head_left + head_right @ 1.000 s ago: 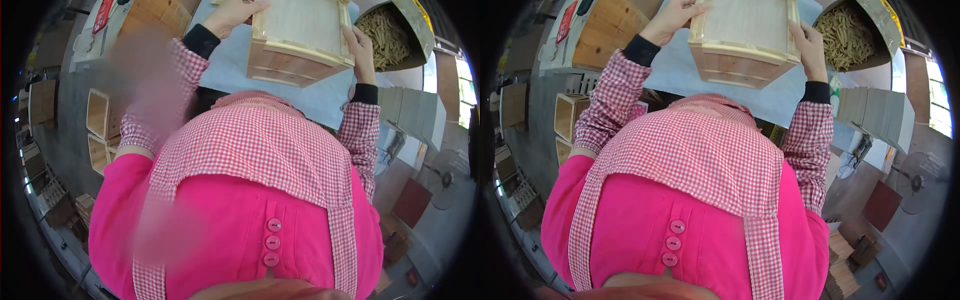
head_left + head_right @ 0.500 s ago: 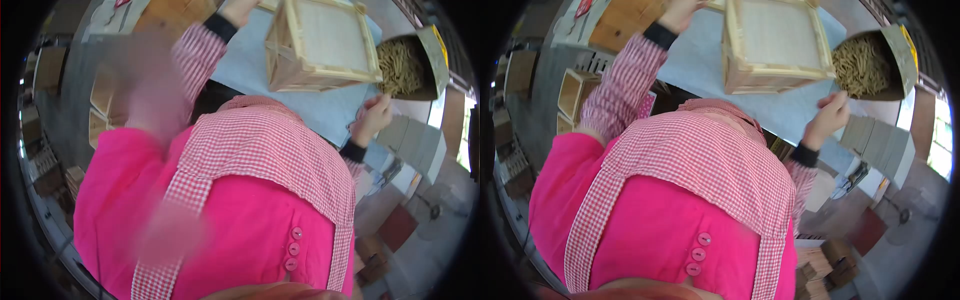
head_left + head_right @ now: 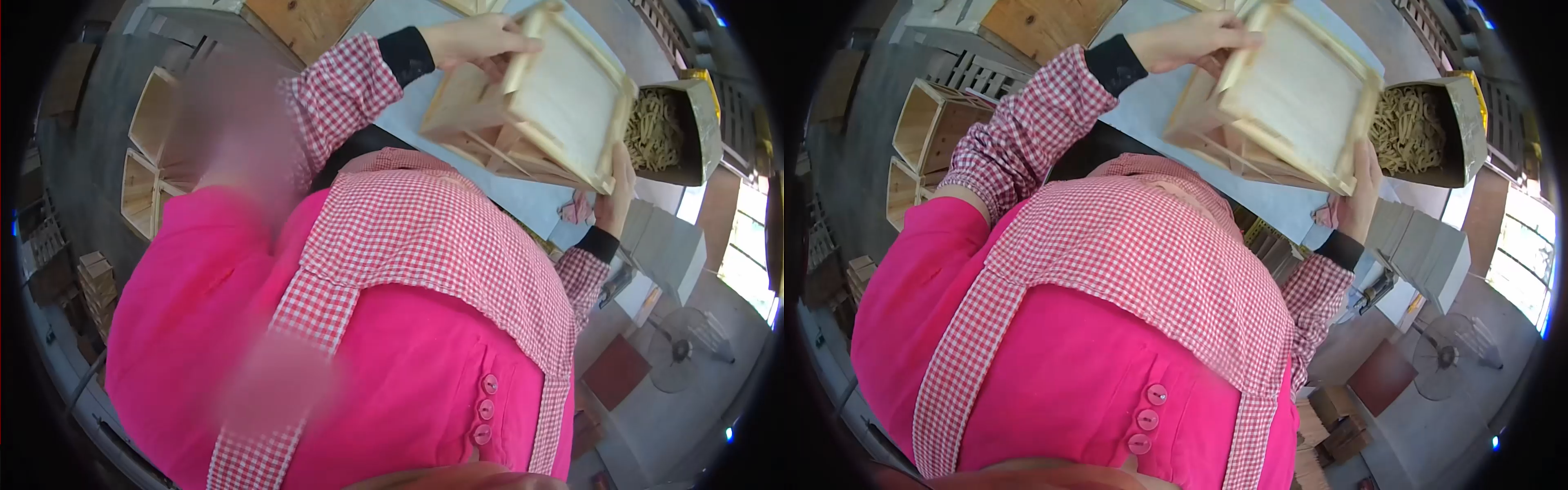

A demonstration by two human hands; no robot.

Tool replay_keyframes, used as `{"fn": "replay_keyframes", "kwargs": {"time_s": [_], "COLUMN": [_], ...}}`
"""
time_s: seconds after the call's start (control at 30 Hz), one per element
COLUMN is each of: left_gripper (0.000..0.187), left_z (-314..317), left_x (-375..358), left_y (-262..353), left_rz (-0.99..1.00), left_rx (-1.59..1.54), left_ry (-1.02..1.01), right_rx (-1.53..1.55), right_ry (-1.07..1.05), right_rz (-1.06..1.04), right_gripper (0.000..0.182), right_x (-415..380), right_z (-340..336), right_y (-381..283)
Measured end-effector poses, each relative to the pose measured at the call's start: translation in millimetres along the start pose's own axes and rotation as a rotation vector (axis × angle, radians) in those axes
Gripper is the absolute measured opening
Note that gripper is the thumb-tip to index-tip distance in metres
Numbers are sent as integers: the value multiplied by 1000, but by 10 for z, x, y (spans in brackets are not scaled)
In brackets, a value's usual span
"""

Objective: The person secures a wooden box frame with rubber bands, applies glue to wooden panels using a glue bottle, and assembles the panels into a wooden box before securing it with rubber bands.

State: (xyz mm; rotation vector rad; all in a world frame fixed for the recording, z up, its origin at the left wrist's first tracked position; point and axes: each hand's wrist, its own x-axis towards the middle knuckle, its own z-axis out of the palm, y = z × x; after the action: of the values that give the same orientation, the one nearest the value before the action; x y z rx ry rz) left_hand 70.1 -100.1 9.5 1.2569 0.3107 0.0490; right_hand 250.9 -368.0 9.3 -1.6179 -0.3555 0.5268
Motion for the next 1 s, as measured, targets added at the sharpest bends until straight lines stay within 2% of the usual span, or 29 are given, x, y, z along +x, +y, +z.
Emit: {"fn": "replay_keyframes", "kwargs": {"time_s": [0.07, 0.1, 0.2, 0.27, 0.33, 0.37, 0.43, 0.47, 0.5, 0.57, 0.6, 0.67, 0.73, 0.8, 0.87, 0.93, 0.97, 1.0], "left_gripper": [39, 39, 39, 37, 36, 33, 29, 29, 29, 30, 30, 33, 32, 34, 44, 54, 56, 57], "left_z": [56, 67, 47, 75, 63, 55, 112, 121, 97, 106, 108, 15, 224, 162, 29, -190, -304, -446], "left_x": [-65, -72, -35, 12, -5, -35, -42, -21, 30, 129, 141, 118, -102, -73, -88, -99, -72, -2], "left_y": [-122, -172, -211, -179, -141, -123, -123, -164, -219, -245, -291, -200, 21, -169, -397, -634, -810, -1052], "left_rz": [15, 12, 245, 276, 297, 360, 487, 483, 394, 234, 246, 227, 270, 264, 20, -113, -135, -160], "left_rx": [212, 203, 269, 264, 277, 312, 382, 390, 325, 202, 214, 305, 188, 229, -61, -368, -341, -317], "left_ry": [285, 292, 256, 291, 320, 351, 387, 375, 345, 284, 257, 179, 237, 243, 219, 282, 362, 448], "right_rx": [-62, -93, -175, -221, -95, -80, -210, -282, -275, -183, -135, -97, 20, -13, -53, -193, -175, 94], "right_ry": [-135, -207, -215, -249, -57, -72, -84, -72, -51, -119, -149, -110, -76, -74, -73, 110, 126, 100], "right_rz": [-55, -74, -107, -128, -151, -149, -288, -357, -359, -204, -127, -144, -158, -140, -127, -336, -353, -136], "right_gripper": [39, 41, 41, 41, 38, 38, 35, 34, 34, 34, 33, 34, 36, 37, 39, 44, 44, 44], "right_x": [79, 84, 68, 30, -124, -92, -15, -29, 1, 187, 205, 57, 0, 37, 74, 207, 279, 328], "right_z": [107, 133, 75, 44, 113, 184, 103, 23, -25, -24, -81, -94, 50, 37, 6, -18, -24, -17], "right_y": [-58, -63, -41, -96, -188, -134, 52, 112, 167, 192, 195, 68, -16, 201, 554, 914, 1022, 1124]}}
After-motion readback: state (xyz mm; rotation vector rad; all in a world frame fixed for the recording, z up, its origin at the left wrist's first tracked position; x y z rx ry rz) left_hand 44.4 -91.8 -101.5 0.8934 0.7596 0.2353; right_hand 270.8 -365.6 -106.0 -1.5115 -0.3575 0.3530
